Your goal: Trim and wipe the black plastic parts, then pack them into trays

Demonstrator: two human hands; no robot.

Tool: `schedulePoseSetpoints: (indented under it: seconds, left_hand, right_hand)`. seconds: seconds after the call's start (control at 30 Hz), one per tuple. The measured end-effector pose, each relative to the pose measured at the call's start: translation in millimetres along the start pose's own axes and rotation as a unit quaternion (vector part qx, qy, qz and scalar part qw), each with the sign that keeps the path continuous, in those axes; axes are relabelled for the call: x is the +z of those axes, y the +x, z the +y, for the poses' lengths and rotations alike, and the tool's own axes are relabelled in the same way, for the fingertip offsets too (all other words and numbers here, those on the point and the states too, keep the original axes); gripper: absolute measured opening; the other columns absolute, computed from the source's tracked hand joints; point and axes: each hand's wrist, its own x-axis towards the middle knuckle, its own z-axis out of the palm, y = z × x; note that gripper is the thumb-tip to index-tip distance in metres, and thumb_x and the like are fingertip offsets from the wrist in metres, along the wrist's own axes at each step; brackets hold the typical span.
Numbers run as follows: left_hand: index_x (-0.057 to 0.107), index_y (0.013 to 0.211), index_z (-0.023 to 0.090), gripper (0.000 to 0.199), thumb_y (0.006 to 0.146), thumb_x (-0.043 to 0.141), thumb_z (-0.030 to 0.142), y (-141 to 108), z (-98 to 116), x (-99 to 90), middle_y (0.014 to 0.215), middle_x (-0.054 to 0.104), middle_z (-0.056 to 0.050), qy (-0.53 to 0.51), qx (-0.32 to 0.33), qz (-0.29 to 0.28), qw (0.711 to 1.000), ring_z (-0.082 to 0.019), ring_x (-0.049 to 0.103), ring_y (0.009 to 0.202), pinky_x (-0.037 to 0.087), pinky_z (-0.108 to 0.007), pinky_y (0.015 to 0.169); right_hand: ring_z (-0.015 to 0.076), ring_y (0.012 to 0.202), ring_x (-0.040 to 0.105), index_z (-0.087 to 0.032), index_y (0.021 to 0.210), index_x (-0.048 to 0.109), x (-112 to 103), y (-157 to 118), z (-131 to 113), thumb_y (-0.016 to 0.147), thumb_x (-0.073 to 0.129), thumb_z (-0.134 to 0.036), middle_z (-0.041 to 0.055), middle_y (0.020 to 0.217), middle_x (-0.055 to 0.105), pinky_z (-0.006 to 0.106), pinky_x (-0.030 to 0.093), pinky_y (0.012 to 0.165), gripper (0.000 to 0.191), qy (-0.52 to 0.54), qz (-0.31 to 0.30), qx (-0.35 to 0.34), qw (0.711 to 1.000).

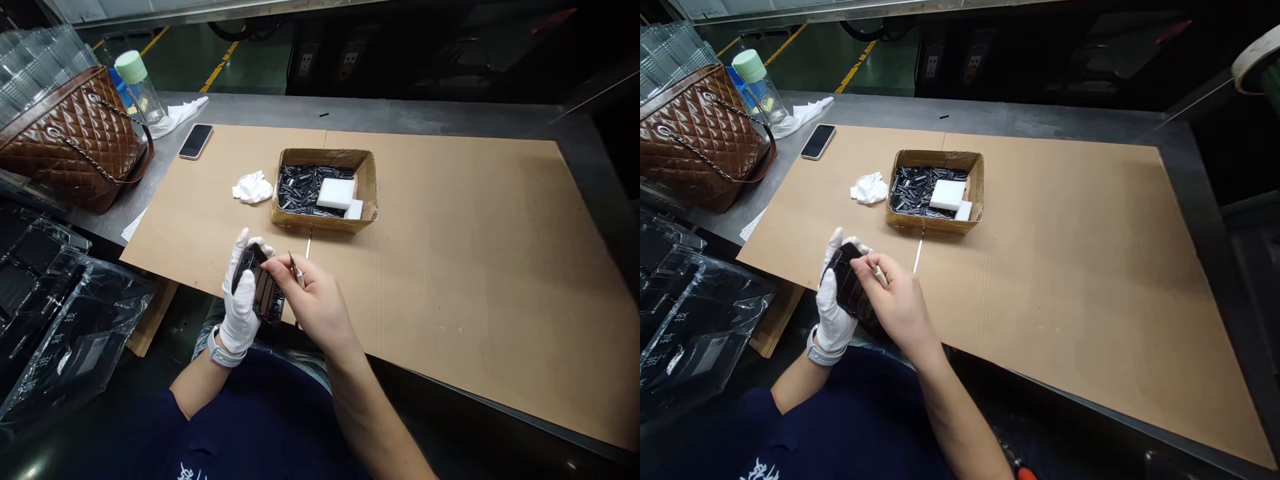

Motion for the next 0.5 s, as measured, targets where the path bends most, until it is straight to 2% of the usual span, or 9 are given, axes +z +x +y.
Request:
schedulePoseSetpoints:
  seconds: [0.13, 0.27, 0.37, 0.47, 0.5]
  left_hand:
    - [0.052, 0.127, 0.032, 0.042, 0.086, 0.055, 0.04, 2.3, -4.8, -1.0, 0.124, 0.058, -0.002, 0.007, 0.003, 0.006, 1.0, -0.018, 0.056, 0.113, 0.044, -0.03, 0.099]
    - [0.053, 0.125, 0.032, 0.043, 0.083, 0.056, 0.042, 5.7, -4.7, -2.6, 0.12, 0.059, -0.002, -0.018, -0.022, 0.039, 0.999, -0.017, 0.058, 0.107, 0.046, -0.031, 0.095]
    - [0.054, 0.124, 0.031, 0.044, 0.083, 0.052, 0.048, 10.4, 3.2, -3.1, 0.116, 0.06, -0.002, -0.067, -0.073, 0.065, 0.993, -0.016, 0.061, 0.099, 0.046, -0.033, 0.095]
    - [0.058, 0.119, 0.027, 0.048, 0.084, 0.045, 0.058, 22.2, 17.1, -7.0, 0.109, 0.062, -0.002, -0.125, -0.141, 0.065, 0.98, -0.015, 0.062, 0.093, 0.045, -0.034, 0.096]
    - [0.059, 0.116, 0.025, 0.053, 0.083, 0.042, 0.063, 28.4, 22.2, -10.3, 0.107, 0.063, -0.003, -0.139, -0.146, 0.064, 0.977, -0.015, 0.061, 0.093, 0.046, -0.034, 0.095]
  right_hand:
    - [0.0116, 0.055, 0.046, -0.018, 0.074, 0.06, 4.8, 2.7, 2.5, 0.084, 0.052, -0.045, -0.0015, 0.06, 0.053, 0.022, 0.035, 0.05, 0.03, 0.008, -0.033, 0.007, 0.999]
    - [0.0102, 0.051, 0.044, -0.018, 0.073, 0.059, 7.5, 2.5, 5.2, 0.082, 0.053, -0.043, -0.0025, 0.057, 0.051, 0.021, 0.034, 0.048, 0.027, -0.009, -0.017, 0.018, 1.0]
    - [0.011, 0.051, 0.047, -0.018, 0.073, 0.06, -2.8, 4.7, 19.3, 0.08, 0.053, -0.046, -0.0013, 0.058, 0.054, 0.021, 0.036, 0.049, 0.03, -0.042, 0.035, 0.032, 0.998]
    - [0.0146, 0.053, 0.052, -0.018, 0.079, 0.063, -25.2, 13.3, 48.9, 0.079, 0.052, -0.052, 0.0016, 0.06, 0.059, 0.025, 0.037, 0.052, 0.035, -0.138, 0.105, 0.061, 0.983]
    - [0.0162, 0.053, 0.053, -0.019, 0.08, 0.063, -33.5, 17.0, 60.7, 0.079, 0.05, -0.054, 0.0028, 0.06, 0.06, 0.026, 0.037, 0.052, 0.038, -0.175, 0.121, 0.071, 0.974]
